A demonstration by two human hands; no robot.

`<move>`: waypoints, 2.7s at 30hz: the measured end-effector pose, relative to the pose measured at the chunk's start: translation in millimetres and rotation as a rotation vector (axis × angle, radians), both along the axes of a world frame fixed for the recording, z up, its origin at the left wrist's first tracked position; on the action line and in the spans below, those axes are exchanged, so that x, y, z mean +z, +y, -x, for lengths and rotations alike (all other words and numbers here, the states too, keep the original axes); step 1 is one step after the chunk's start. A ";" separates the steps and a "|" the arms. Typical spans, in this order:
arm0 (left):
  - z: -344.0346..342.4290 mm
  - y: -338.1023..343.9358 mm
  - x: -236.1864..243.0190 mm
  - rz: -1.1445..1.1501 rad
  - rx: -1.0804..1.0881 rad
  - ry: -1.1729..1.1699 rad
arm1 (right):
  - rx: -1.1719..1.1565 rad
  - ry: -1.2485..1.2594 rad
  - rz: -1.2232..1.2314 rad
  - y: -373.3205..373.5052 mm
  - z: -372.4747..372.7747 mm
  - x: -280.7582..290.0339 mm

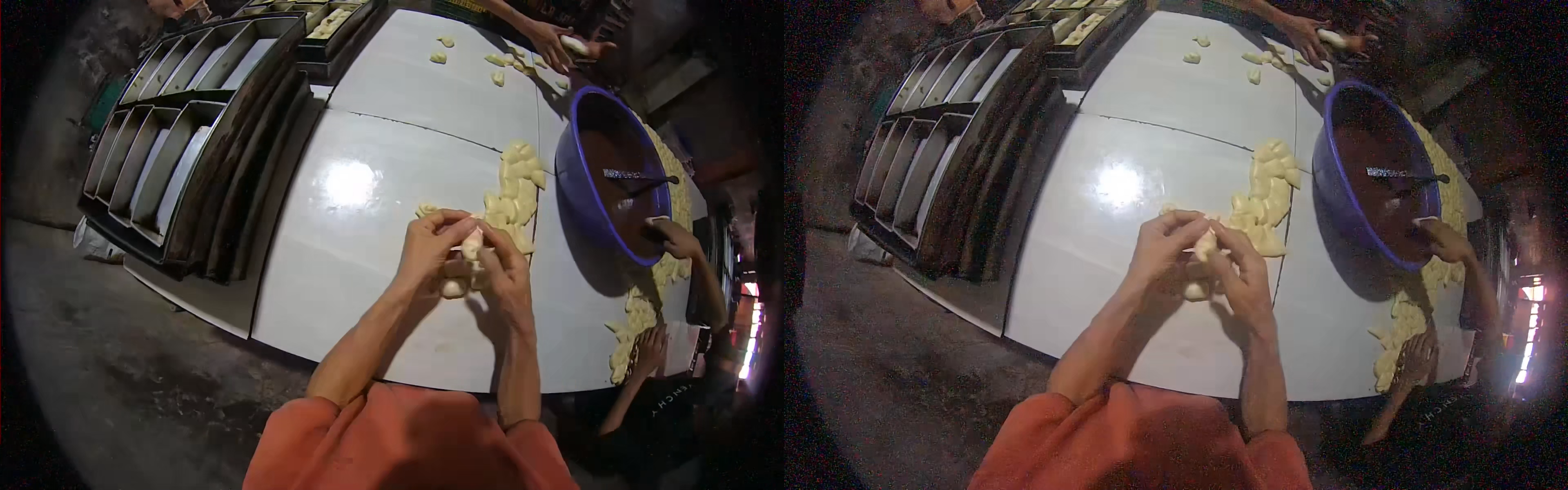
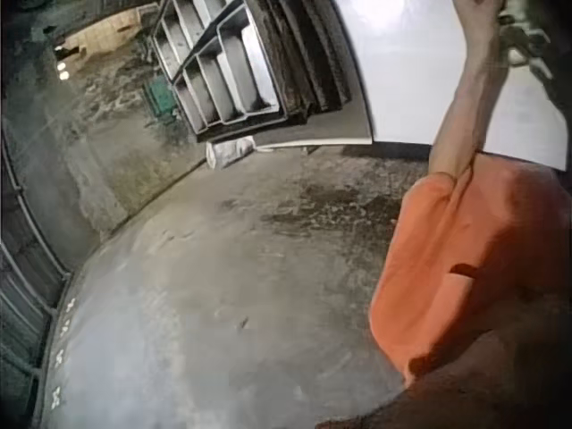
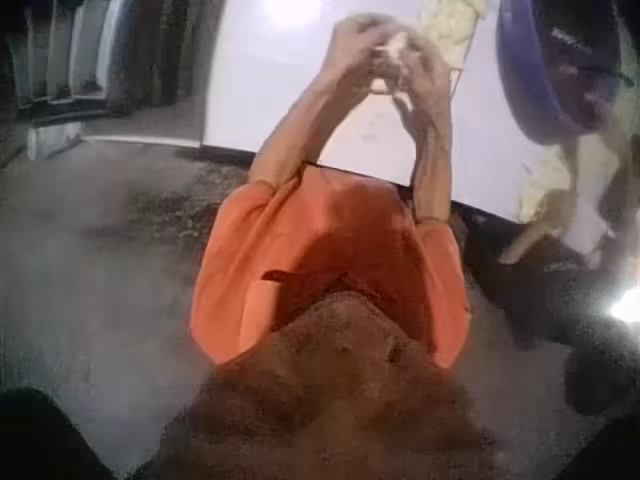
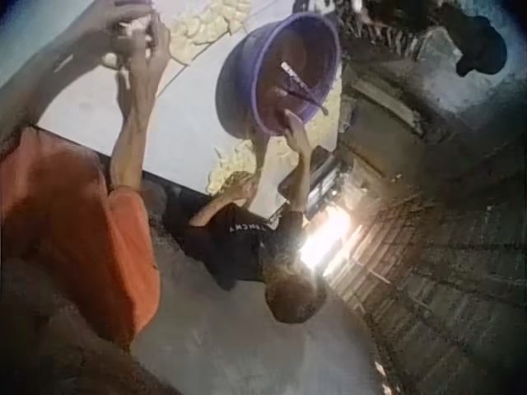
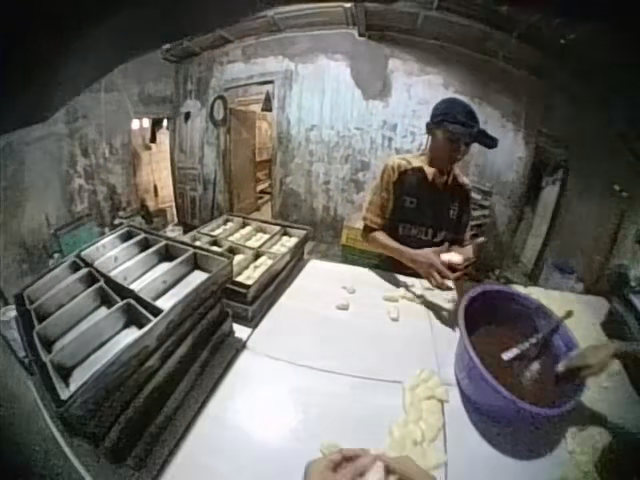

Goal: The person shapes pieces of dough into small rolls by hand and places them into metal baking pans on a work table.

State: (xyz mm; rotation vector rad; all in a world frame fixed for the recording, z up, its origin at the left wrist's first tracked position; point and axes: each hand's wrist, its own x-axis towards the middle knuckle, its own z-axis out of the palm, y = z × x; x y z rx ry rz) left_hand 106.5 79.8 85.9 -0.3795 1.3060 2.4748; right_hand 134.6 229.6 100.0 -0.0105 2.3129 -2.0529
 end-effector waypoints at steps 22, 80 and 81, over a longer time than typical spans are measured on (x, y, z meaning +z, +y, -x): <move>-21.1 2.2 6.8 0.324 -0.196 0.134 | -0.208 0.181 -0.284 10.4 6.1 -42.9; -101.5 -221.8 18.0 1.490 -0.600 0.330 | 0.720 0.527 -0.346 -148.6 -19.5 -53.0; -107.5 -221.6 15.1 1.489 -0.613 0.350 | 0.676 0.608 -0.427 -153.9 -21.4 -62.9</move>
